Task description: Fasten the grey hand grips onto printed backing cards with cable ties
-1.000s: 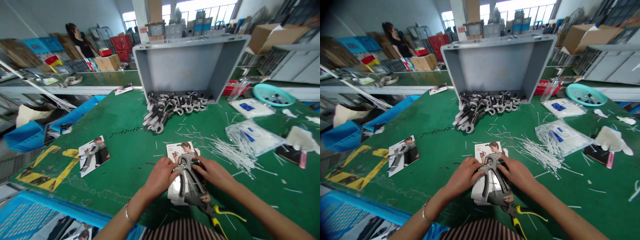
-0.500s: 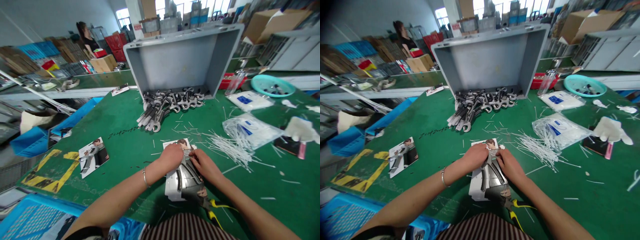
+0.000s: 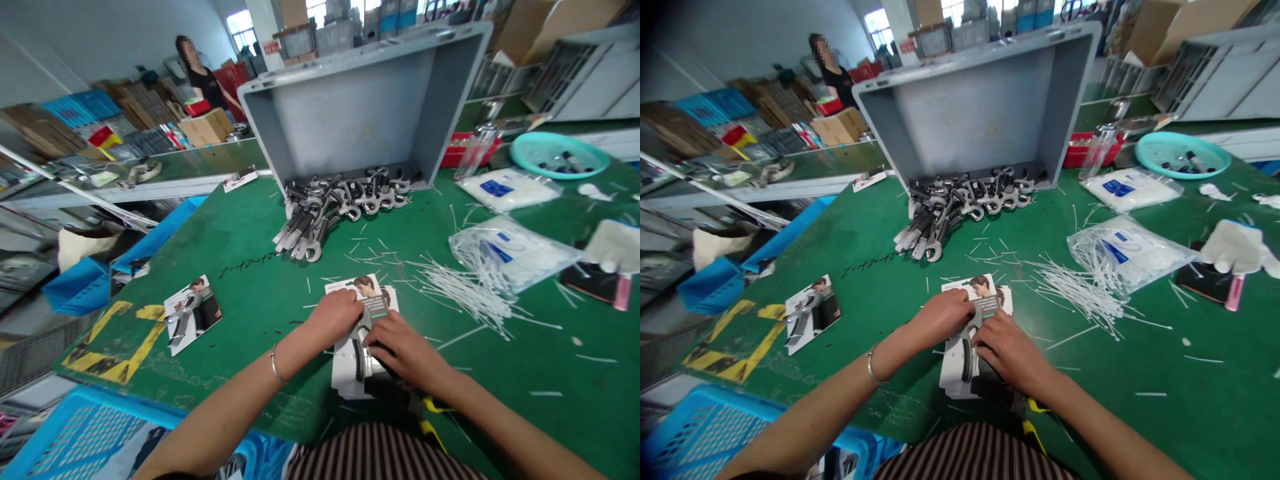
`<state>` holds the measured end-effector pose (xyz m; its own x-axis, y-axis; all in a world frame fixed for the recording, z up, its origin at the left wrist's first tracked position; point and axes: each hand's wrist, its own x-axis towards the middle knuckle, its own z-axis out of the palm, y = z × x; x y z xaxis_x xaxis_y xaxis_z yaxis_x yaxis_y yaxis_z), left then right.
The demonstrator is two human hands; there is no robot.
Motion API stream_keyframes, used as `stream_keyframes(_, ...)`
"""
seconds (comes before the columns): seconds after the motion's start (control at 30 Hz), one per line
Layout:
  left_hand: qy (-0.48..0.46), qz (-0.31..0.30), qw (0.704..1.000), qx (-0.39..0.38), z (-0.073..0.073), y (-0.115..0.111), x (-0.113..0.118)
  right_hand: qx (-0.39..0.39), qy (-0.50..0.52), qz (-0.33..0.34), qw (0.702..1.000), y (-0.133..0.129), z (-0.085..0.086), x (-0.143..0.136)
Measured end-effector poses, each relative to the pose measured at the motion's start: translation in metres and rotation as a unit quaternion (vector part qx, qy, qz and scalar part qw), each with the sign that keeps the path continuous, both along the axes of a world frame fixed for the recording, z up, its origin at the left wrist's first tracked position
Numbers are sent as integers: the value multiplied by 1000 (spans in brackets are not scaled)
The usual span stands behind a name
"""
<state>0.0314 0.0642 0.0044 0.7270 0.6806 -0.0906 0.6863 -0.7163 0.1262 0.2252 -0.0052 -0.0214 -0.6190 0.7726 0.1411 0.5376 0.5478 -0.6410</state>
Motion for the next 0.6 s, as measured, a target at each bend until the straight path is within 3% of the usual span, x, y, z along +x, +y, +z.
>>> stream_keyframes(0.13, 9, 35, 999, -4, 3, -5, 10, -3, 29, -37, 999, 3, -4, -5)
stream_keyframes(0.33, 55, 30, 998, 1, 10, -6, 20, -18, 100, -67, 993, 7, -5, -10)
stream_keyframes(0.47, 68, 26, 997, -30, 8, 6, 16, -41, 129, -101, 986, 14, -7, -13)
stream_keyframes(0.6, 20, 19, 998, -51, 7, 9, 2, -27, 139, -123, 982, 18, -11, -12)
